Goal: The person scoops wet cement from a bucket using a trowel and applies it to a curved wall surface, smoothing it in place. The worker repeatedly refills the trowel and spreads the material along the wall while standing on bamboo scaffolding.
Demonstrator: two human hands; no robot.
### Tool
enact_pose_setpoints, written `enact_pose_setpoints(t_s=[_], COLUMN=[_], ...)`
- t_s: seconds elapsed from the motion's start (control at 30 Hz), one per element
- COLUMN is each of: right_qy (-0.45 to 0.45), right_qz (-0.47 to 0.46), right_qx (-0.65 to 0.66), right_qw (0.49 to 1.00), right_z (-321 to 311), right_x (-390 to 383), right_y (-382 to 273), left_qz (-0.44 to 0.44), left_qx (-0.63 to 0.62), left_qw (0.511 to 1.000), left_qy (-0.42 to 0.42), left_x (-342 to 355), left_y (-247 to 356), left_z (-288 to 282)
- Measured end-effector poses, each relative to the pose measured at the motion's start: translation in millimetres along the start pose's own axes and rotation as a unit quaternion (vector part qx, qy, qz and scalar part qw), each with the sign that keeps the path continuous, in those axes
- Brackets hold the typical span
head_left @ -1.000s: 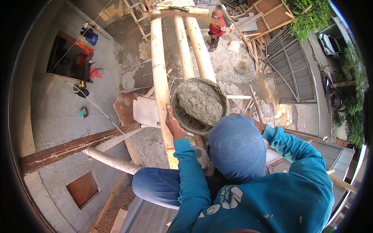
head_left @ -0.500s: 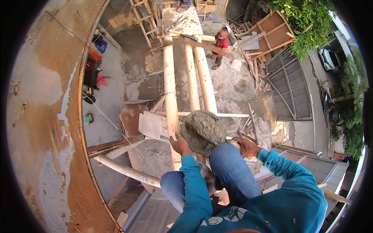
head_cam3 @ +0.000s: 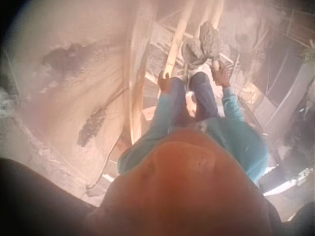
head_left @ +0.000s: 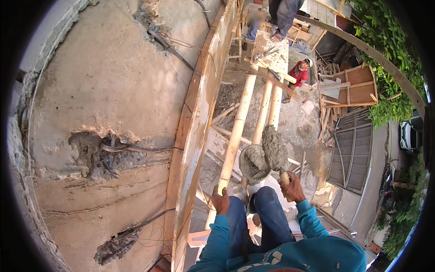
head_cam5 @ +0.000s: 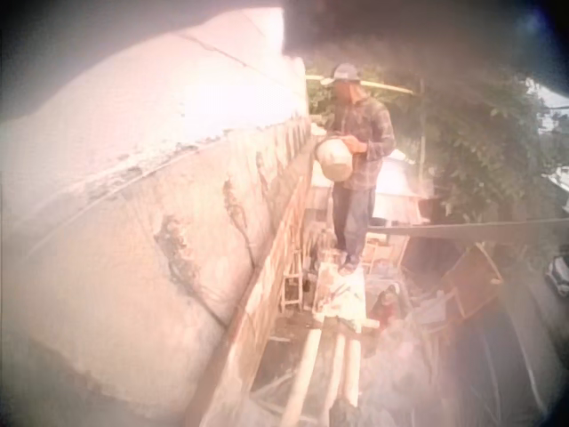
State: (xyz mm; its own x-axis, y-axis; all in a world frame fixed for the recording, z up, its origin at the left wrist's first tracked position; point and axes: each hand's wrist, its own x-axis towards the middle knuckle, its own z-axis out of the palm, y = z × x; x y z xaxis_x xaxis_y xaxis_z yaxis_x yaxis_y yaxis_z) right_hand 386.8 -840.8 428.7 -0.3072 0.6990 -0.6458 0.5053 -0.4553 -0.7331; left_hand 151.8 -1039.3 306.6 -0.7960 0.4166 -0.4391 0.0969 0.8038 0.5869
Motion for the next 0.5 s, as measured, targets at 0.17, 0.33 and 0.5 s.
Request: enact_pose_setpoints(t_s=[0.17, 0.33, 0.5], right_qy=[-0.006, 0.029, 0.007], right_qz=[-0.001, -0.073, -0.149], right_qx=[0.159, 0.205, 0.258], right_qw=[0.987, 0.976, 0.955], right_z=[15, 21, 14], right_x=[-37, -42, -16], right_y=[-95, -209, -343], left_qz=[-0.080, -0.056, 0.130], left_qx=[0.040, 0.128, 0.244], left_qw=[0.994, 0.982, 0.942], left_qy=[-0.060, -0.124, -0.191], left_x=[-67, -139, -201], left_y=[-52, -113, -138], left_z=[-66, -94, -107])
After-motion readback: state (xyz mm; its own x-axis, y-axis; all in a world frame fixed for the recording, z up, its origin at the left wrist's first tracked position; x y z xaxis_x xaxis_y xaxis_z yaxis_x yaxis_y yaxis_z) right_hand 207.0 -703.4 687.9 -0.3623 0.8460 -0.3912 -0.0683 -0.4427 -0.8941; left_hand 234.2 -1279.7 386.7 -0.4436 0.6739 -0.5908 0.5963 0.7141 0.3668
